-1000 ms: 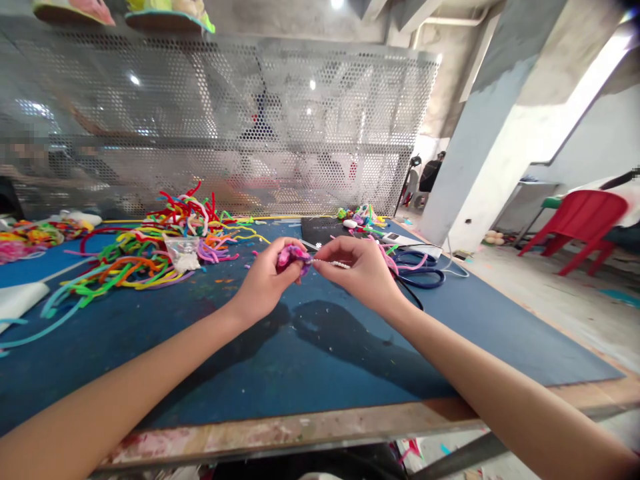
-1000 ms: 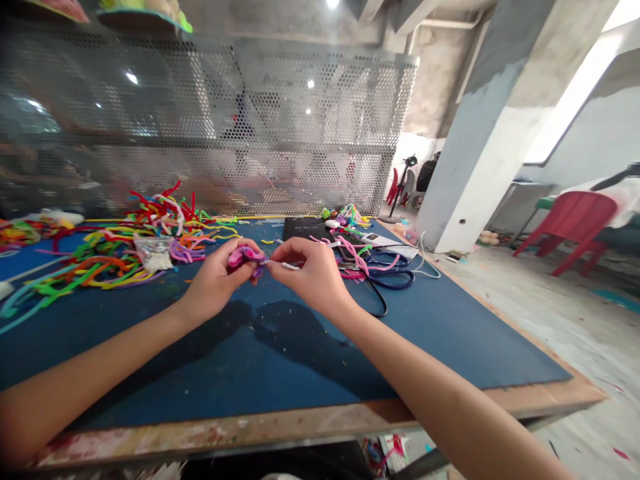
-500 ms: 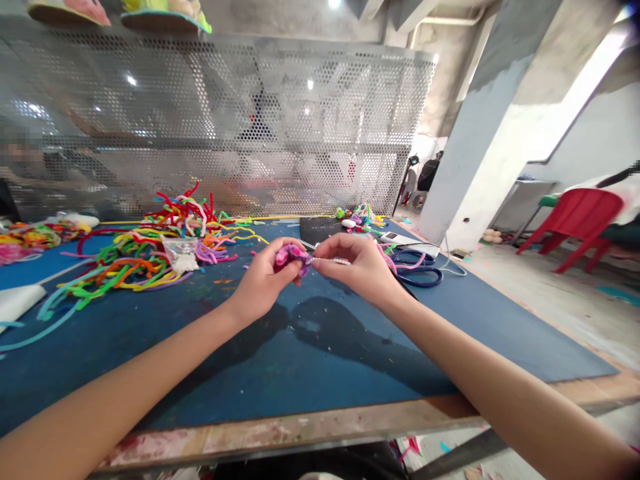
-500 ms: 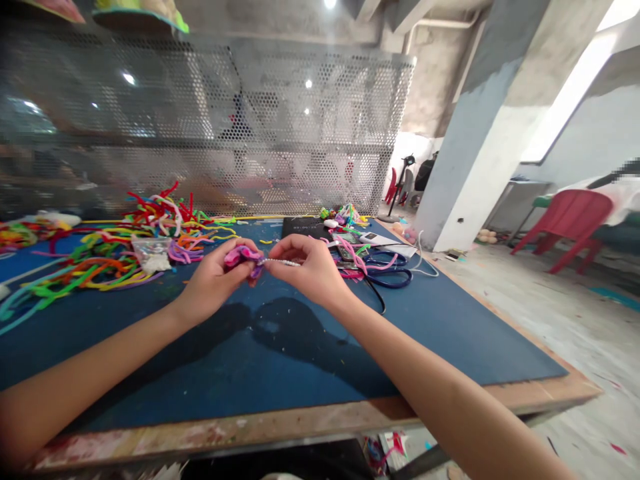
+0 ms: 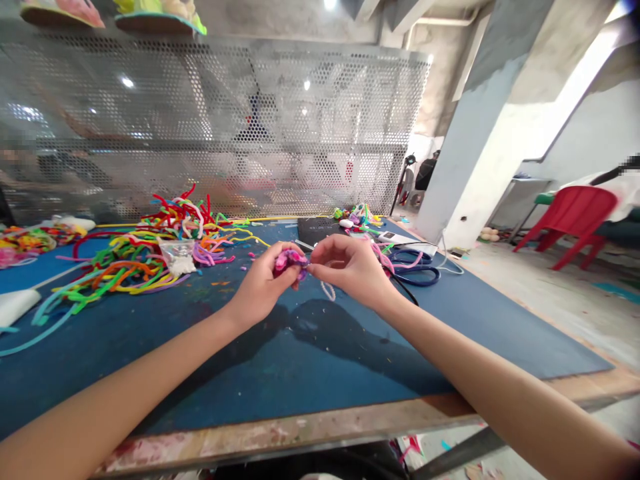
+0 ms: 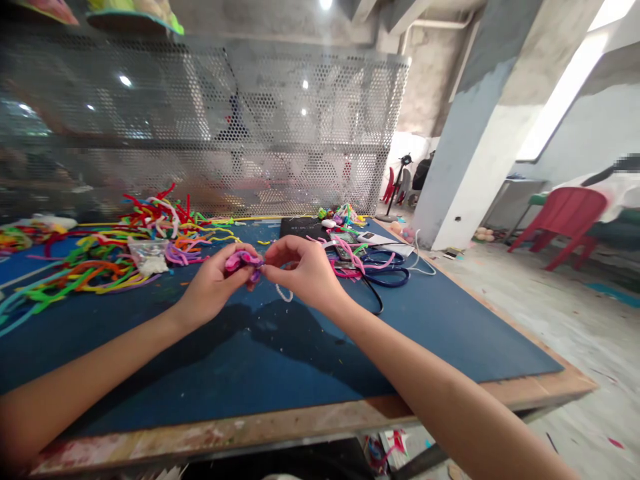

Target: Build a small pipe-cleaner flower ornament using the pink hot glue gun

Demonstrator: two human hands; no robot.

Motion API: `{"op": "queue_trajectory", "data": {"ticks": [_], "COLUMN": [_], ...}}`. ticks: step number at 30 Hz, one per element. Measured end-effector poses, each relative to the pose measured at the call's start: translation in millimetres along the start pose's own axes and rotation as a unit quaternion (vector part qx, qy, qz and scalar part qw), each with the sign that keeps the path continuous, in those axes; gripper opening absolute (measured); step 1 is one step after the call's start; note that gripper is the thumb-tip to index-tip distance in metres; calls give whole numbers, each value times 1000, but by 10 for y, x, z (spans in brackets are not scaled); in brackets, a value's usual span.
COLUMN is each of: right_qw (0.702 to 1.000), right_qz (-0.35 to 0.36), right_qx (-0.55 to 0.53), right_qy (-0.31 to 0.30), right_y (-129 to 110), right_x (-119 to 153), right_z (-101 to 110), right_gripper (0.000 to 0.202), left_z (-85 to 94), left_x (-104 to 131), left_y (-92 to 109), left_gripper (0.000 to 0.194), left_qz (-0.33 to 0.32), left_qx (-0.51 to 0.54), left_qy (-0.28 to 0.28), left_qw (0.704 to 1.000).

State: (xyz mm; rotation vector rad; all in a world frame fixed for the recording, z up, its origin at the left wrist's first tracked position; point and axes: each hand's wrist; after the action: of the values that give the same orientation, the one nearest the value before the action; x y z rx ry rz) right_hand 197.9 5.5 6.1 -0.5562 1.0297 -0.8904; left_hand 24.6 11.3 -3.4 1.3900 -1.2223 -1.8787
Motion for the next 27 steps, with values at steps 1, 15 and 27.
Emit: {"op": "queue_trajectory", "data": {"ticks": [1,15,27], "right_qw": [1000,998,996], "right_qz": [1,17,22], "right_qx": [8,57,88], "right_qy": [2,21,25], "right_y": [5,34,38], "right_x": [1,15,16], "right_z": [-3,-24,-40], "right_gripper": [14,9,10], "left_z": [-2,-33,-45], "left_x": [2,49,42], "left_y": [-5,16,-24], "left_gripper": [10,23,31], "left_qz": [0,28,11], "left_qx": [-2,-23,-108], "left_qy": [0,11,15], "left_qw": [1000,999,994]}}
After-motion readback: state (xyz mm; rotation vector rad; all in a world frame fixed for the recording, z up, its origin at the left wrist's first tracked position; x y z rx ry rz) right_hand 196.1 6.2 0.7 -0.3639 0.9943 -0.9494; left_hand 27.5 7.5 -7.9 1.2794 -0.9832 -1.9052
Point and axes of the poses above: each hand's wrist, its own x-axis away from the middle knuckle, its own z-axis out of the back of the hand, y = z × x, and after that the axes turned 13 degrees about x, right-handed
